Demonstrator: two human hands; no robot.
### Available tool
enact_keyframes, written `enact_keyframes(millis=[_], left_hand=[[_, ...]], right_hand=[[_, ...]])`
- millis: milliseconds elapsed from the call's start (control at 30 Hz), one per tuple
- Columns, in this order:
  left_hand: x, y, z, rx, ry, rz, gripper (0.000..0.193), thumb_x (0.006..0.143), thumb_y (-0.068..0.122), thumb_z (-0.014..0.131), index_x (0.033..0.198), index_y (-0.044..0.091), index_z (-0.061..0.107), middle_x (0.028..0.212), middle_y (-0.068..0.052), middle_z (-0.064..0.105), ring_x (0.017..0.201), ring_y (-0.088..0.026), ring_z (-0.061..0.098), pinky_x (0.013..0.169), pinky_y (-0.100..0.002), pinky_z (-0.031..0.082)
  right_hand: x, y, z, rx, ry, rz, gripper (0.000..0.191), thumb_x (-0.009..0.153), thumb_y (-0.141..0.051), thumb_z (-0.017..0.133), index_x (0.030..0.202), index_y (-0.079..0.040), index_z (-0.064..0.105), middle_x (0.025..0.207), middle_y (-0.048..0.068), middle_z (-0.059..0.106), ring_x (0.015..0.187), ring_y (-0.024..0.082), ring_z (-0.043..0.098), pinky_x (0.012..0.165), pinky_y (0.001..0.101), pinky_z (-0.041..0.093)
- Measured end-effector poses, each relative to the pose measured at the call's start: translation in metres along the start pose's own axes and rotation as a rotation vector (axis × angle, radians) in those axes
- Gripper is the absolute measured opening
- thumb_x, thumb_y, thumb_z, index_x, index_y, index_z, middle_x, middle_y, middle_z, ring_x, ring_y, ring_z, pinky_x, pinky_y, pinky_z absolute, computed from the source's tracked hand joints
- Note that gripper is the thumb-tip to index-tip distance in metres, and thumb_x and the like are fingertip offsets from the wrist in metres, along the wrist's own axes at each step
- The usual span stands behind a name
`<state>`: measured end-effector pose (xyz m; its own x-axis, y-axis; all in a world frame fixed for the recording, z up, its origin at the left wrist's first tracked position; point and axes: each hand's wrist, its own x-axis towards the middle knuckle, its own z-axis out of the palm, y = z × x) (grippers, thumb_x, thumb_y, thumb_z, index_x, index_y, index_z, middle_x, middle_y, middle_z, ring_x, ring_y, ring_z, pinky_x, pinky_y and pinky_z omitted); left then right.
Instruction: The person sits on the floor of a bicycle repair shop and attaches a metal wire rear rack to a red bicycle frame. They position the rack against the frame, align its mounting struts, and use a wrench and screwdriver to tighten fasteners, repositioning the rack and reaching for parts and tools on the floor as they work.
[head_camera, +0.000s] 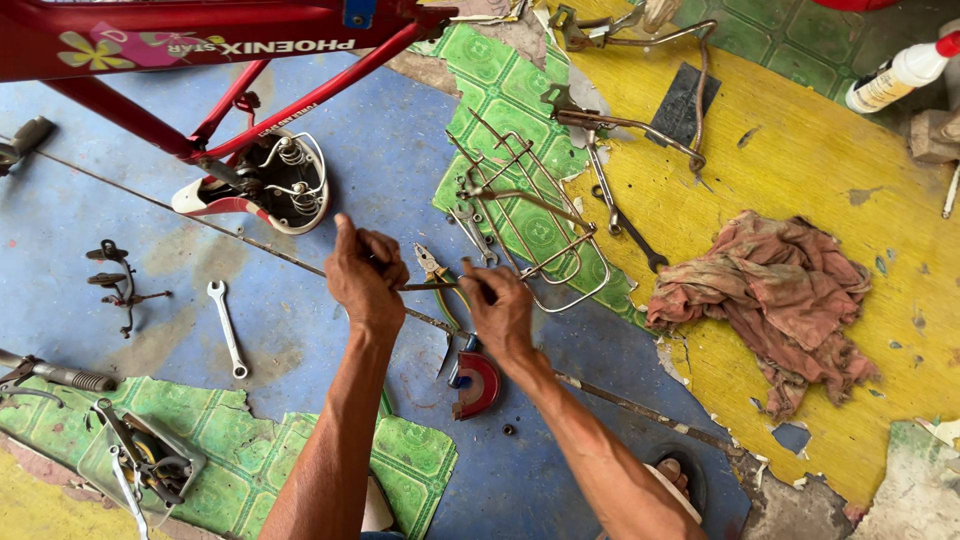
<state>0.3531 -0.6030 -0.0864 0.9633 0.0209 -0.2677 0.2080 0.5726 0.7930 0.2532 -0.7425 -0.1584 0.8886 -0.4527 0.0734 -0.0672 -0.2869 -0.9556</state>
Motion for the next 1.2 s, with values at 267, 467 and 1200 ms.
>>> enact_keyframes(millis=[267,467,1200], left_hand=[[-0.011,0.002,0.038,0.135,-0.080,0.043,0.065,0.105,0.051,0.052,0.061,0.003,0.046,0.058,-0.011,0.049,0.041,-0.014,0.032,0.038,-0.031,0.022],[-0.013,0.002,0.062,0.179,-0.131,0.022,0.065,0.105,0.050,0.053,0.060,0.003,0.047,0.057,-0.011,0.051,0.042,-0.014,0.034,0.039,-0.030,0.024],[-0.008,-0.020,0.150,0.564,-0.529,-0.034,0.064,0.105,0.050,0.049,0.061,0.005,0.056,0.054,-0.004,0.052,0.044,-0.011,0.043,0.041,-0.030,0.034]], right_hand=[[-0.014,-0.020,-0.012,-0.261,-0.077,-0.254,0.053,0.082,-0.008,0.068,0.134,-0.016,0.068,0.112,0.016,0.056,0.109,0.031,0.052,0.100,0.0437,0.043],[-0.003,-0.004,-0.032,-0.206,-0.116,-0.268,0.051,0.094,-0.004,0.059,0.143,-0.014,0.066,0.116,0.014,0.058,0.108,0.026,0.056,0.099,0.0388,0.049],[0.004,-0.003,-0.057,-0.140,0.107,-0.299,0.034,0.110,-0.022,0.053,0.138,-0.006,0.064,0.130,0.017,0.068,0.118,0.033,0.063,0.102,0.0426,0.052]])
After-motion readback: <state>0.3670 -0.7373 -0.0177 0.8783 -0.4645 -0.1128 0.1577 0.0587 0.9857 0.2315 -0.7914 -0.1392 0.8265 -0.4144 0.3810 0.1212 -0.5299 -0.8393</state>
